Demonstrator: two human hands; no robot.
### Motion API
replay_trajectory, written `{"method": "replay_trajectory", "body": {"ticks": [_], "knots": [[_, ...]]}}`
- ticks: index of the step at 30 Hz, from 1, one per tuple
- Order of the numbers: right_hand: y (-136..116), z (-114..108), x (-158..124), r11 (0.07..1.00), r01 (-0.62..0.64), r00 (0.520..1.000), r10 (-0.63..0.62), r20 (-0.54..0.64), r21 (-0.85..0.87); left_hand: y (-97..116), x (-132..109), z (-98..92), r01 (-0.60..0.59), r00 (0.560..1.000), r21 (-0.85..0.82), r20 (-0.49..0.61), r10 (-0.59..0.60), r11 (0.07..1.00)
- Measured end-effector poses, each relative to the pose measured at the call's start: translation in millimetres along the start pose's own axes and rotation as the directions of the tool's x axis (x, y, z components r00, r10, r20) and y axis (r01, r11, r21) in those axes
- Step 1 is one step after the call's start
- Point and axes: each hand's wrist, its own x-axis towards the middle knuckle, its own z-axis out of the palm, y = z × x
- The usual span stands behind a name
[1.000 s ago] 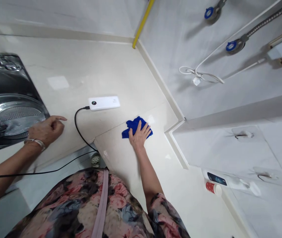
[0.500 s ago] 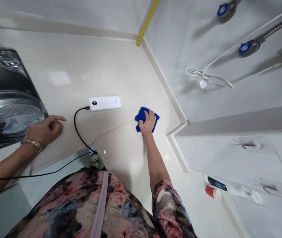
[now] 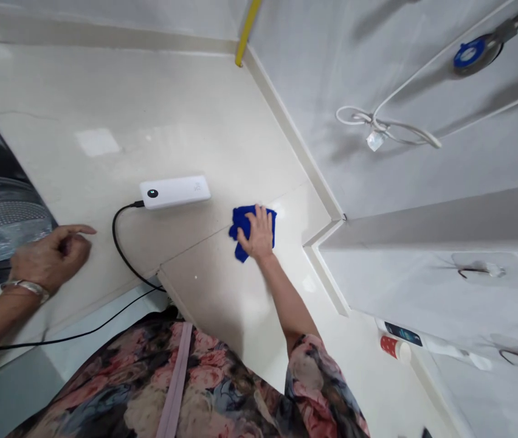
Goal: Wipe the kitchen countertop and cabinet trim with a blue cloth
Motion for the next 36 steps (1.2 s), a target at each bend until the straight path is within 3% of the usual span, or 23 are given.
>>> {"method": "replay_trajectory", "body": {"ticks": [4,7,11,14,18,22,25,28,30,32,36], "knots": [[57.0,-4.5,52.6,0.988,-0.139,0.990,0.137,-0.034,-0.073,-4.5,2.0,2.4,0.009,1.000,0.011,0.014,-0.010,1.000],[75.9,-6.6,83.0,0.954,-0.289,0.956,0.283,-0.070,-0.084,-3.3,2.6,0.6,0.018,0.998,0.010,0.055,-0.018,1.000],[57.9,5.7,103.5,0.918,-0.390,0.917,0.380,-0.123,-0.072,2.0,1.4,-3.4,0.032,0.998,0.023,0.060,-0.034,0.999],[27.0,15.7,101.4,0.961,-0.269,0.958,0.260,-0.118,-0.061,3.5,0.8,-4.0,0.034,0.999,0.008,0.040,-0.035,0.999],[-14.1,12.7,65.2,1.000,-0.028,0.997,0.027,-0.070,-0.009,-0.8,2.6,-1.0,0.052,0.998,0.008,0.039,-0.053,0.999],[-40.6,1.5,-15.8,0.993,0.105,0.994,-0.103,-0.030,0.054,-7.0,5.4,2.3,0.040,0.998,-0.011,0.039,-0.040,0.999],[-39.2,-7.4,-77.2,0.967,0.219,0.973,-0.226,0.047,0.128,-9.3,5.4,3.7,0.053,0.998,-0.016,0.040,-0.053,0.998],[-11.5,-16.4,-101.2,0.951,0.276,0.948,-0.293,0.126,0.140,-11.8,4.7,5.8,0.014,1.000,-0.015,0.021,-0.014,1.000],[19.0,-20.1,-90.1,0.978,0.192,0.976,-0.199,0.092,0.084,-14.5,5.1,7.9,-0.009,1.000,-0.003,-0.004,0.009,1.000],[52.4,-21.1,-62.3,1.000,0.018,1.000,-0.018,-0.010,0.014,-17.4,6.0,9.9,-0.011,1.000,0.005,-0.011,0.011,1.000],[94.1,-15.7,11.3,0.946,-0.319,0.938,0.308,-0.160,-0.051,-20.1,7.1,11.6,0.011,1.000,0.001,0.009,-0.011,1.000]]}}
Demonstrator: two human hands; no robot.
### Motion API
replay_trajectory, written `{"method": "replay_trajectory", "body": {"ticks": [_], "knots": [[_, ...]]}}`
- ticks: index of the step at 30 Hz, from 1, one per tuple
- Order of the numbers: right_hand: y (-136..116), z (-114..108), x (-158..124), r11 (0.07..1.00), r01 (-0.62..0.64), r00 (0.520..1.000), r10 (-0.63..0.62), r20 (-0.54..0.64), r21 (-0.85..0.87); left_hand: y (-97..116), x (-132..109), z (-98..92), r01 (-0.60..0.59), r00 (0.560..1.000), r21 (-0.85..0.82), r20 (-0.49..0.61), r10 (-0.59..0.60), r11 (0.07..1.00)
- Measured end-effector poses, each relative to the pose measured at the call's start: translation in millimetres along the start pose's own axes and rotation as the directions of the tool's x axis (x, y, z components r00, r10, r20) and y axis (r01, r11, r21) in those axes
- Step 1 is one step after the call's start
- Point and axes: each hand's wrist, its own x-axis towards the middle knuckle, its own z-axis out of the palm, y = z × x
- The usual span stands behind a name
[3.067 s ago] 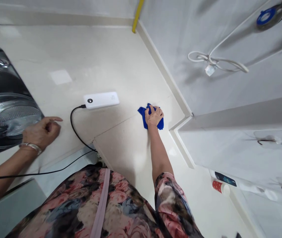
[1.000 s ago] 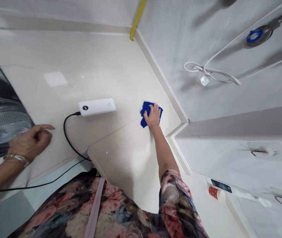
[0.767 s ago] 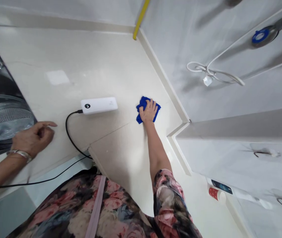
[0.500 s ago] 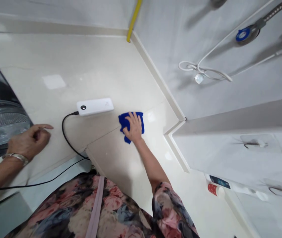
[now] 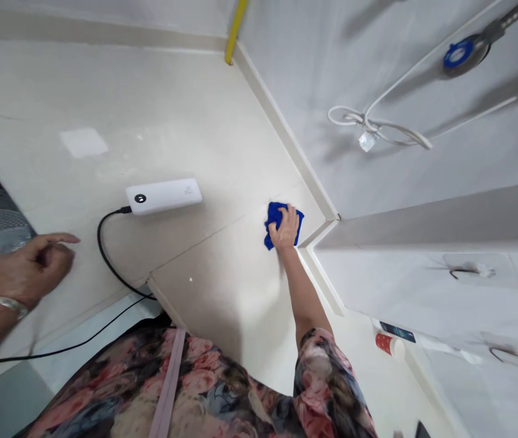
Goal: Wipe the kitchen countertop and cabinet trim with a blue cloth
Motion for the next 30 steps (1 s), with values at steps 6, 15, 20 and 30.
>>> {"method": "replay_trajectory", "body": {"ticks": [6,15,20,30], "knots": [[-43.8,15.3,11.8,0.999,-0.022,1.000,0.021,-0.019,-0.034,4.3,-0.4,-3.4,0.004,1.000,0.004,-0.010,-0.004,1.000],[-2.5,-12.5,-22.3,0.932,0.353,0.917,-0.363,0.169,0.084,3.8,-1.0,-3.6,-0.010,1.000,-0.006,-0.022,0.010,1.000],[28.9,-2.8,33.2,0.983,0.179,0.975,-0.173,0.137,-0.031,6.5,-2.4,-5.7,0.017,1.000,-0.002,-0.007,-0.017,1.000],[15.6,14.0,64.0,1.000,-0.019,1.000,0.019,0.020,0.013,-3.6,1.1,-4.7,0.042,0.997,0.047,0.056,-0.045,0.998]]}}
